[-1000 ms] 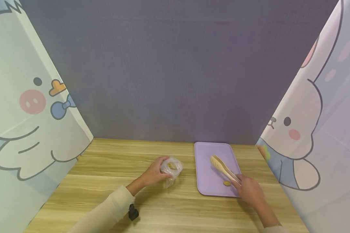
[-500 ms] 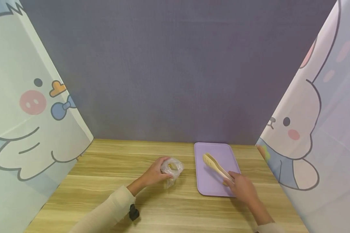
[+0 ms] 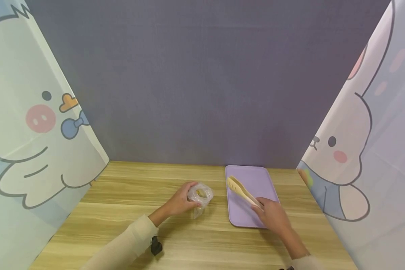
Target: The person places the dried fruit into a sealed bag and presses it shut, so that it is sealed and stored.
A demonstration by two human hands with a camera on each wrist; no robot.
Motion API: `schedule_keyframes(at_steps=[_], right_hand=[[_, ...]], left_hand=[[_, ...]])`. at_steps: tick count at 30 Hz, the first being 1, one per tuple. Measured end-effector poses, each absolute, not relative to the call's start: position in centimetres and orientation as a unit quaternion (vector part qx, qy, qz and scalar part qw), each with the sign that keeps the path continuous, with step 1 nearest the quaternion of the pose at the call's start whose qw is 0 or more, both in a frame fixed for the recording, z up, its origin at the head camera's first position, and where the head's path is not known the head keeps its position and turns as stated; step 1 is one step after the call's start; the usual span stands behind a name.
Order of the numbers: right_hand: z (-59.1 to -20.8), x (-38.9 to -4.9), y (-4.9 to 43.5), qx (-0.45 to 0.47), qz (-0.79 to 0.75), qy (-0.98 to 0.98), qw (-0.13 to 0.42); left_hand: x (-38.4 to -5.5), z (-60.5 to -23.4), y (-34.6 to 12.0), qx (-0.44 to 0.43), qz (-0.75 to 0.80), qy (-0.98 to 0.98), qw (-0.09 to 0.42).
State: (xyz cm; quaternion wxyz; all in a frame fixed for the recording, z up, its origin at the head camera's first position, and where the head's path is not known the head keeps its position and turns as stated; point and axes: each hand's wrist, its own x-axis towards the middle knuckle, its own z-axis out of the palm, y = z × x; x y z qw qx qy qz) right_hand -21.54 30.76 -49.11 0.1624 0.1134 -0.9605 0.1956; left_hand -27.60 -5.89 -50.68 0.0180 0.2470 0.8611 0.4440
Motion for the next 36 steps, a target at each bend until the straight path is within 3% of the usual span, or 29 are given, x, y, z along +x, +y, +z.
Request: schedule_keyframes(at_steps=[17,24,30,36], right_hand=[[-46.5,-21.6,28.1,0.158,0.198,-0.955,0.157],[-46.3,-21.5,26.8,0.166,0.211,-0.955,0.128],[-46.5,-21.5,25.6,0.192,0.19,-0.95,0.157],[-46.3,-21.2,24.7,0.2,0.218,-0.944,0.144]], left_hand=[[-27.6,-50.5,-5.3,0.252,0.428,0.868,0.02],[-27.6,-50.6,-4.9,0.252,0.427,0.868,0.018],[-27.7,-50.5,-4.9,0.25,0.431,0.867,0.029],[-27.7,-50.6,-4.9,0.254,0.431,0.866,0.024]])
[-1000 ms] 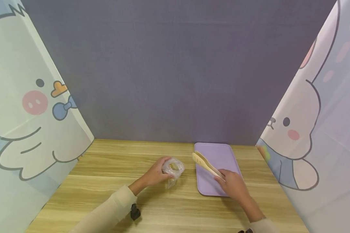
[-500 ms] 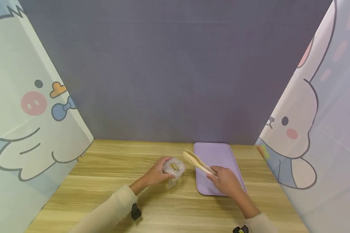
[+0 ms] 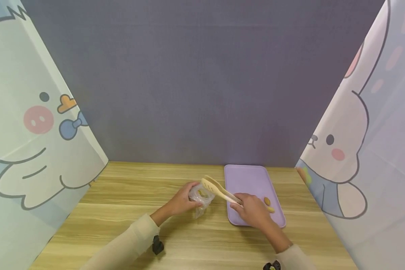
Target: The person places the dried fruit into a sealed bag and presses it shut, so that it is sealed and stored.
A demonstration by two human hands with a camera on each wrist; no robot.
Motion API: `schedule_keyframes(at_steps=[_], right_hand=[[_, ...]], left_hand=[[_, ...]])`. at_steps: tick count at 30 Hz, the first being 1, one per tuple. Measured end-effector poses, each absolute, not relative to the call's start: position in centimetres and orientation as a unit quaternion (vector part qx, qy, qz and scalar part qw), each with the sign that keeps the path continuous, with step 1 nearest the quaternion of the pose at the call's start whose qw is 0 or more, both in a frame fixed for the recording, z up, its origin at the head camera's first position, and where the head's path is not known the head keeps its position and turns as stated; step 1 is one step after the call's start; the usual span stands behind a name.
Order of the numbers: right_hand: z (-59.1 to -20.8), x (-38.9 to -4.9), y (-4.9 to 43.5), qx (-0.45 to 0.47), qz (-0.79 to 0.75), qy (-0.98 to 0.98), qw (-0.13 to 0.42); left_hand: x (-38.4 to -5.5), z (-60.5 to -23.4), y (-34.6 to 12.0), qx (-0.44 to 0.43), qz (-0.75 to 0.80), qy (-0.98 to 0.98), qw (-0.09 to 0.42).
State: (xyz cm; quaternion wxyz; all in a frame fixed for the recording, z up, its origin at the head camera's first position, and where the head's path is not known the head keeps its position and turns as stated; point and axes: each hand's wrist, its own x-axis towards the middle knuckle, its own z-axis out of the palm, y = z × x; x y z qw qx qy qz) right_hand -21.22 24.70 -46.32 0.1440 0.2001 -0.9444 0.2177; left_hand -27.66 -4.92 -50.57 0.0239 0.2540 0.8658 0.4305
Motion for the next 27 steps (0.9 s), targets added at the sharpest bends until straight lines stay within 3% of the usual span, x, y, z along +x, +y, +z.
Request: schedule_keyframes(at_steps=[27], right_hand=[[-46.9,-21.0,25.8,0.172,0.214,-0.952,0.131]], left_hand=[[-27.6,-50.6,-5.4,0.245,0.443,0.862,0.028]])
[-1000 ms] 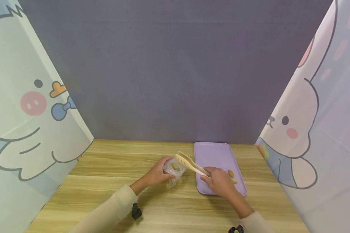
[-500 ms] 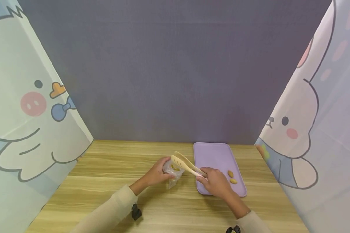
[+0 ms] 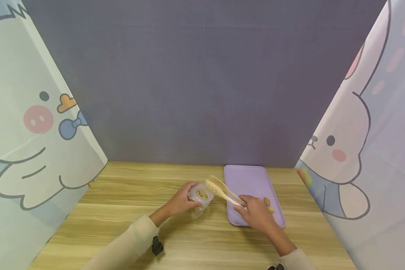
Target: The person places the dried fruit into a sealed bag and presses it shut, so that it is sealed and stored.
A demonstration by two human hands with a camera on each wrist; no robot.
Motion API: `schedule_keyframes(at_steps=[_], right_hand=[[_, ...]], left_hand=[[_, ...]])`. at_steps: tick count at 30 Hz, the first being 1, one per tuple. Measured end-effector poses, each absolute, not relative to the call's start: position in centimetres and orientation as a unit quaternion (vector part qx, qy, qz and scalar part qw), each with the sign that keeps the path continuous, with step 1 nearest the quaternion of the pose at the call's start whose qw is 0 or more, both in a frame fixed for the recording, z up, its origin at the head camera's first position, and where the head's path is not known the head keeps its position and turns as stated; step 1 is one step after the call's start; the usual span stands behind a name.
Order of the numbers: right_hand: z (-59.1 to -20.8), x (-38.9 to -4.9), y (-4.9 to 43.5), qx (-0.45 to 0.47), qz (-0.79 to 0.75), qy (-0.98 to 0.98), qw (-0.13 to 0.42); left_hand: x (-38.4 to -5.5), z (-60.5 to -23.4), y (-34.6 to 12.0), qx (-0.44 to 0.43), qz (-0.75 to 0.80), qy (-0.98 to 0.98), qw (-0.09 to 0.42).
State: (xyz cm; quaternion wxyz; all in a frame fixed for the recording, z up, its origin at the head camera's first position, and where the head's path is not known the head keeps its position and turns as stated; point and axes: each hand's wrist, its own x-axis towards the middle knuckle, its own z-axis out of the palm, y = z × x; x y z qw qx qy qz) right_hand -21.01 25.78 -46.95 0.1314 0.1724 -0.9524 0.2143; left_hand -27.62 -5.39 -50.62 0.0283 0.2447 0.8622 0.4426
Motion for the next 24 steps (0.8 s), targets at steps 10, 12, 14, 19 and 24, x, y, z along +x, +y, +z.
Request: schedule_keyframes(at_steps=[10,12,14,19,24], right_hand=[[-47.4,-20.6,27.9,0.144,0.221,-0.956,0.127],[-47.5,-20.5,28.3,0.138,0.222,-0.957,0.127],[-47.6,-20.4,28.6,0.134,0.218,-0.958,0.129],[-47.8,-20.1,29.5,0.133,0.213,-0.958,0.139],[-48.1,-20.1,30.6,0.132,0.211,-0.957,0.147]], left_hand=[[-27.8,-51.0,-5.6,0.25,0.452,0.856,0.032],[-27.8,-51.0,-5.6,0.249,0.453,0.855,0.033],[-27.8,-51.0,-5.6,0.248,0.452,0.856,0.033],[-27.8,-51.0,-5.6,0.25,0.456,0.853,0.032],[-27.8,-51.0,-5.6,0.249,0.462,0.851,0.033]])
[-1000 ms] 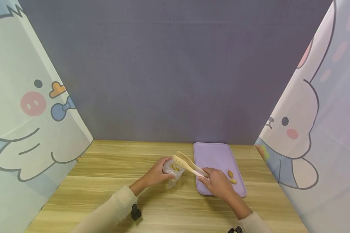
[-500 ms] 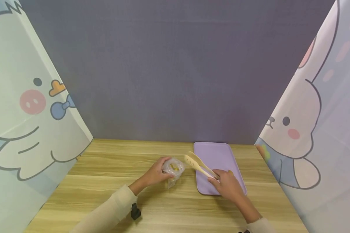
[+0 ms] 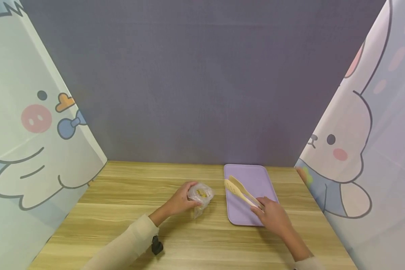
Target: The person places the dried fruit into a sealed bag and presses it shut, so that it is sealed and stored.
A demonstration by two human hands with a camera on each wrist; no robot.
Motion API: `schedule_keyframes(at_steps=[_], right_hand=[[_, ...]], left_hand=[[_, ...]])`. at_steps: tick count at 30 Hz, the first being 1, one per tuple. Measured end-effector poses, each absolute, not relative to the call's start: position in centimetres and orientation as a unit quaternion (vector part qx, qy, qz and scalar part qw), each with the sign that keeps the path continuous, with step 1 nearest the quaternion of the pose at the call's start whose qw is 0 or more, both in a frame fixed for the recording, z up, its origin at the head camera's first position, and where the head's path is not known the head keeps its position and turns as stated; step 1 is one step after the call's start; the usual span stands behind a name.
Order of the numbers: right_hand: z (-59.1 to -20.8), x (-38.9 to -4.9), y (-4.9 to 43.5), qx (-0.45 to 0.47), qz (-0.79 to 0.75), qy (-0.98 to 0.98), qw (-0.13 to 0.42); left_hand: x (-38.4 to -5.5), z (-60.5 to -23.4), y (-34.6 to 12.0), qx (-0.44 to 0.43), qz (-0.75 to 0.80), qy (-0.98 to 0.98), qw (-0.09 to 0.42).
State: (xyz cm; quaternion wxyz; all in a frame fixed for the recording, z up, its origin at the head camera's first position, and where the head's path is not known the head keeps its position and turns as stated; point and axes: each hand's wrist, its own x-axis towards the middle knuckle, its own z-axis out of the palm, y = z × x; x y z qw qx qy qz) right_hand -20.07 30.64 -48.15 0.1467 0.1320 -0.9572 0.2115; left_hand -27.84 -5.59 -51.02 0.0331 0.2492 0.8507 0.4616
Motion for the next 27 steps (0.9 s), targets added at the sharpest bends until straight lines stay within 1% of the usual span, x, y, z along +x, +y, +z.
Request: schedule_keyframes(at_steps=[7,16,27], right_hand=[[-48.5,-19.9,32.1,0.12,0.207,-0.961,0.137],[-48.8,-19.9,33.9,0.104,0.198,-0.964,0.143],[-49.2,-19.3,36.0,0.074,0.183,-0.973,0.121]], left_hand=[[-27.9,-50.9,-5.5,0.249,0.466,0.848,0.034],[-28.0,-51.0,-5.5,0.246,0.459,0.853,0.03],[-28.0,-51.0,-5.5,0.248,0.464,0.85,0.034]])
